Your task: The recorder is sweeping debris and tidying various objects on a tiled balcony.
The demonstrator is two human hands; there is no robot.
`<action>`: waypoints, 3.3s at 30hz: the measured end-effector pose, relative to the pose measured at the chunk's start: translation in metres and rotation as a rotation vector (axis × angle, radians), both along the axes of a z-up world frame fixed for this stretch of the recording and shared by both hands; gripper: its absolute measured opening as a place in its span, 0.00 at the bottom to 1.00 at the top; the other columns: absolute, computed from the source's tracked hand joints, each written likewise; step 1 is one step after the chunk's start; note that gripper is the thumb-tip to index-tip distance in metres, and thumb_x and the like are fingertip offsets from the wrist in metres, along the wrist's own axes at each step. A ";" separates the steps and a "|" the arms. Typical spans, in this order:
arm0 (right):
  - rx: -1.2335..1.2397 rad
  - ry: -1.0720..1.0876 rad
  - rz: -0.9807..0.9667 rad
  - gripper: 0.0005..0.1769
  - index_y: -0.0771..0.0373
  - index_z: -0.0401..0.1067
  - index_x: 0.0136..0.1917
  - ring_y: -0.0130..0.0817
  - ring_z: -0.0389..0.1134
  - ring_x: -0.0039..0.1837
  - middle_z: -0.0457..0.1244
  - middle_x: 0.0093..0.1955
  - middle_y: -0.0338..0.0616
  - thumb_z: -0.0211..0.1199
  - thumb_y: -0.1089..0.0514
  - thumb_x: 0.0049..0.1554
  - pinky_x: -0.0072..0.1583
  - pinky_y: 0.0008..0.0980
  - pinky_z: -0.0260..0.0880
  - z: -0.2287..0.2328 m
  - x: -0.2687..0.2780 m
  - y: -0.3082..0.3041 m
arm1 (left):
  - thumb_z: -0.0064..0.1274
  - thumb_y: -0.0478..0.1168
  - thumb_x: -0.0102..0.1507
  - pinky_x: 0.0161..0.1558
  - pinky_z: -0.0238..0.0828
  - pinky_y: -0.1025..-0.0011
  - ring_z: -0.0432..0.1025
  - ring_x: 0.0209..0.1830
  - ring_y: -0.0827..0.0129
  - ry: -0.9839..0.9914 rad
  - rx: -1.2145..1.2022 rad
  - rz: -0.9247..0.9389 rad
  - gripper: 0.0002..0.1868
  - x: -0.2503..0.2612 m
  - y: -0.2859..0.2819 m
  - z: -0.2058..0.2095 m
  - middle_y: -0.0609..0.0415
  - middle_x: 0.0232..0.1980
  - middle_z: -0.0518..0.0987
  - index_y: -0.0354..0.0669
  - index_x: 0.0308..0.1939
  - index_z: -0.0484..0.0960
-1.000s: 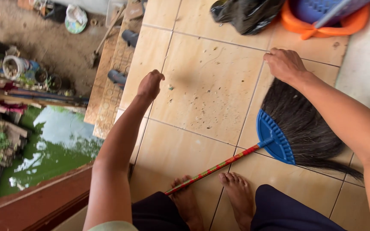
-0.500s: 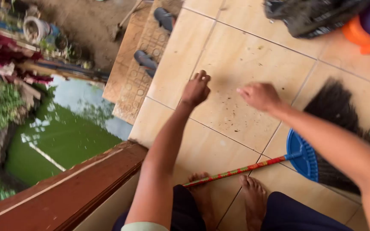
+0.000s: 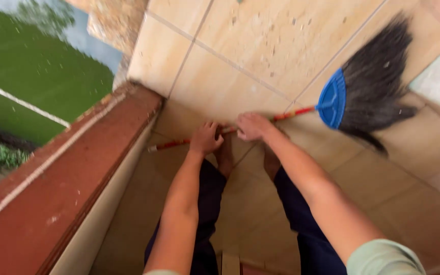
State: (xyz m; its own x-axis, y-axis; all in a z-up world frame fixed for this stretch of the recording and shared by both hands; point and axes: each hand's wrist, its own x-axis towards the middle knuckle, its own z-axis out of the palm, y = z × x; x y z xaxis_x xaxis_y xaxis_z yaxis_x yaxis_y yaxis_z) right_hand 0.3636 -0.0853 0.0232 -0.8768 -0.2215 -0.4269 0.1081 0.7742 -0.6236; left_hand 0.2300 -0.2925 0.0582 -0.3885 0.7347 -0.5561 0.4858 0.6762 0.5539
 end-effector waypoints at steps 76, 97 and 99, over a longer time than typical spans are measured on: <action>-1.623 -0.740 -1.339 0.09 0.62 0.58 0.58 0.17 0.49 0.30 0.58 0.39 0.39 0.49 0.57 0.67 0.30 0.16 0.50 0.393 -0.220 0.071 | 0.41 0.70 0.65 0.77 0.29 0.43 0.37 0.84 0.48 0.431 -0.106 0.383 0.47 -0.137 0.027 0.376 0.39 0.82 0.49 0.44 0.79 0.56; -1.139 -0.480 -2.170 0.11 0.66 0.61 0.44 0.21 0.49 0.29 0.53 0.31 0.35 0.52 0.56 0.64 0.30 0.21 0.50 0.369 0.227 0.166 | 0.41 0.70 0.64 0.77 0.28 0.44 0.33 0.84 0.50 0.194 -0.219 0.006 0.50 -0.064 0.117 0.327 0.40 0.83 0.44 0.47 0.81 0.48; -1.075 -0.259 -2.058 0.10 0.68 0.62 0.42 0.21 0.54 0.31 0.56 0.32 0.38 0.53 0.59 0.63 0.32 0.21 0.54 0.401 0.201 0.168 | 0.41 0.70 0.65 0.77 0.29 0.44 0.34 0.84 0.50 0.189 -0.216 0.011 0.49 -0.067 0.127 0.332 0.40 0.83 0.44 0.47 0.81 0.48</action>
